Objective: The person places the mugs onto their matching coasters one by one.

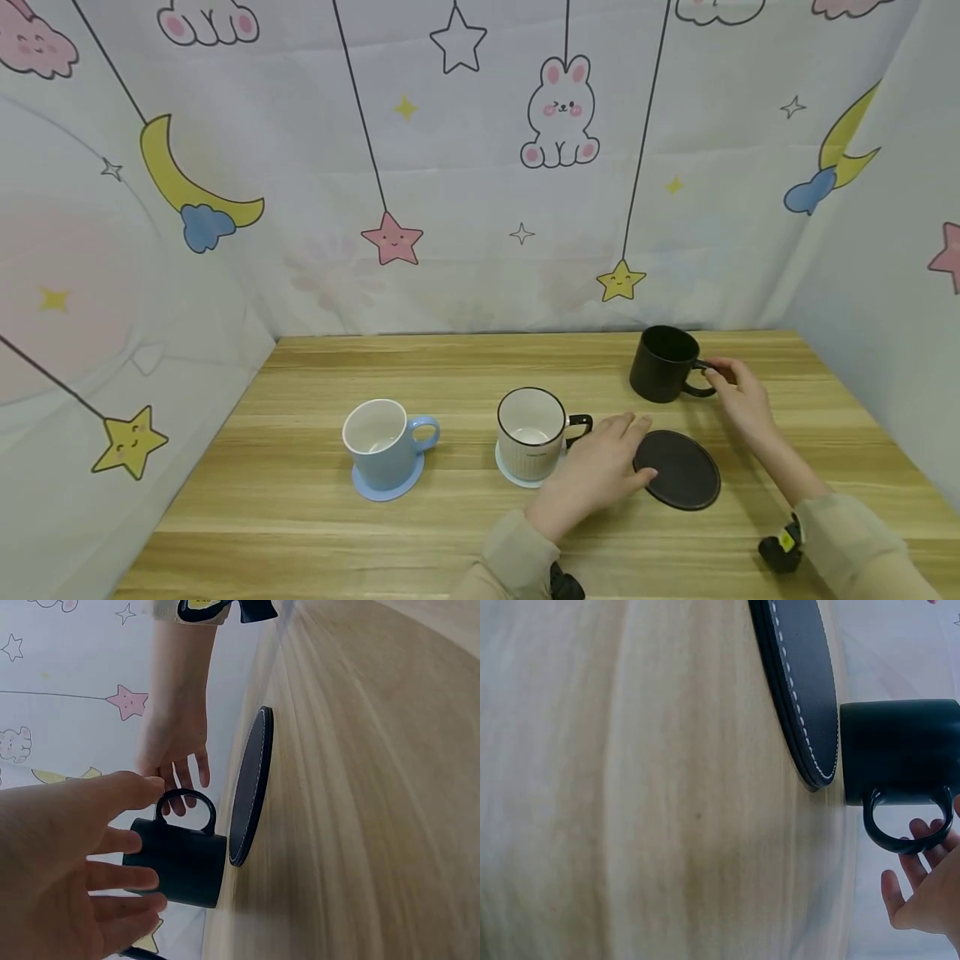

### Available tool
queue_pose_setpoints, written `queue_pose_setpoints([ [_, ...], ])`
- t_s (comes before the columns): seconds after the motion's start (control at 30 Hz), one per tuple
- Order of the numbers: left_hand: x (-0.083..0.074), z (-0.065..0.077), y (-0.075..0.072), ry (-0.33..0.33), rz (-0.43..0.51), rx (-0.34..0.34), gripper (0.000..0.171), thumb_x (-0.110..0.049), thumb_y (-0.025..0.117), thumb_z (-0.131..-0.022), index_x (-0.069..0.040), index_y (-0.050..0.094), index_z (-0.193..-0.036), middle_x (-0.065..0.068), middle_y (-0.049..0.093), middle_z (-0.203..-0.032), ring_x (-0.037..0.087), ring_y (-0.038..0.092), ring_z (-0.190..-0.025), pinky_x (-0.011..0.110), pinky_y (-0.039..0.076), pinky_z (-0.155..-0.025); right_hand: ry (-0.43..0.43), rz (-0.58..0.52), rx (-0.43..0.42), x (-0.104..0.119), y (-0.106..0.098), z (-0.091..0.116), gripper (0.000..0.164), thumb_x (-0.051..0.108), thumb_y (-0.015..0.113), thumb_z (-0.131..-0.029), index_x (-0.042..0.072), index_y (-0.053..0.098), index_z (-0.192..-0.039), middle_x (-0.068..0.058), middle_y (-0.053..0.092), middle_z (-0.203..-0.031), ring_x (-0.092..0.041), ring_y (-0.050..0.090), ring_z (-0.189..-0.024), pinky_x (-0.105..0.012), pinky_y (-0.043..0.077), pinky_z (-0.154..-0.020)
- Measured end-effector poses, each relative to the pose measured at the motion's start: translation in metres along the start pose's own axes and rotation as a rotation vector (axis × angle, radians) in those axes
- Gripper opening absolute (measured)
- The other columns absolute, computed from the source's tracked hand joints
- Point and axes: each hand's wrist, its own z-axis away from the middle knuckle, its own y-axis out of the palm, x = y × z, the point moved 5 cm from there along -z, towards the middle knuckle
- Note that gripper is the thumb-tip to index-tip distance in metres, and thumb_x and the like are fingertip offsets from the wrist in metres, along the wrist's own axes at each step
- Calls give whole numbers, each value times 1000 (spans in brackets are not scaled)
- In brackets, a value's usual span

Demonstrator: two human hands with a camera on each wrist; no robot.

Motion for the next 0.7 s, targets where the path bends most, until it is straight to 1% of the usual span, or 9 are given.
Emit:
queue_pose_setpoints([
  [0.07, 0, -2, 4, -24, 12, 19, 67, -51, 58, -92, -22, 37, -148, 1, 46, -148, 15, 47, -134, 28, 44, -105, 6, -20, 9, -2, 0, -1, 47, 30, 40, -103, -7, 48, -131, -20, 64, -116, 22, 35, -88, -23, 37, -78],
  [0.13, 0, -3, 7, -48, 17, 42, 69, -52, 59, -91, -22, 36, -148, 2, 45, -149, 16, 46, -135, 28, 43, -106, 16, -49, 15, -4, 1, -2, 47, 31, 40, -103, -7, 49, -130, -1, 68, -105, 21, 39, -86, -19, 37, -77],
  [0.2, -1, -3, 9, -61, 7, 61, 70, -53, 59, -90, -22, 36, -149, 2, 43, -150, 17, 45, -136, 28, 41, -108, 29, -76, 17, -6, 1, -2, 47, 32, 40, -103, -6, 50, -128, 19, 64, -93, 20, 44, -84, -17, 37, -76],
  [0.27, -2, -3, 10, -70, 0, 78, 72, -54, 58, -90, -21, 35, -149, 3, 42, -151, 18, 43, -138, 28, 39, -110, 45, -103, 24, -8, 2, -3, 48, 34, 40, -103, -7, 50, -127, 33, 55, -85, 18, 47, -82, -18, 37, -78],
  [0.33, -3, -3, 10, -77, 0, 91, 73, -54, 58, -90, -21, 34, -150, 4, 41, -151, 19, 43, -138, 28, 38, -111, 58, -123, 34, -10, 3, -4, 49, 35, 39, -103, -7, 49, -126, 36, 53, -82, 17, 48, -82, -24, 37, -83],
  [0.4, -3, -3, 11, -88, 9, 102, 73, -55, 58, -90, -22, 33, -150, 4, 40, -152, 19, 42, -139, 28, 37, -112, 68, -131, 45, -12, 4, -5, 50, 37, 38, -103, -7, 49, -125, 34, 54, -82, 16, 50, -81, -30, 38, -86],
  [0.5, -3, -4, 13, -112, 28, 117, 74, -57, 58, -89, -22, 33, -150, 3, 39, -152, 19, 41, -139, 30, 40, -110, 76, -167, 59, -14, 5, -8, 52, 38, 37, -103, -9, 51, -122, 33, 55, -81, 16, 51, -80, -45, 39, -93],
  [0.63, -2, -7, 19, -144, 45, 142, 77, -61, 57, -87, -24, 32, -150, 2, 37, -154, 19, 39, -141, 34, 43, -107, 81, -213, 68, -16, 4, -12, 51, 37, 38, -103, -10, 56, -112, 30, 58, -76, 13, 54, -77, -29, 43, -90],
  [0.7, -1, -8, 23, -155, 46, 151, 78, -61, 57, -87, -24, 31, -150, 1, 35, -155, 19, 37, -142, 36, 44, -107, 86, -219, 75, -16, 4, -14, 51, 38, 39, -103, -9, 58, -110, 27, 60, -75, 10, 55, -76, -18, 42, -82],
])
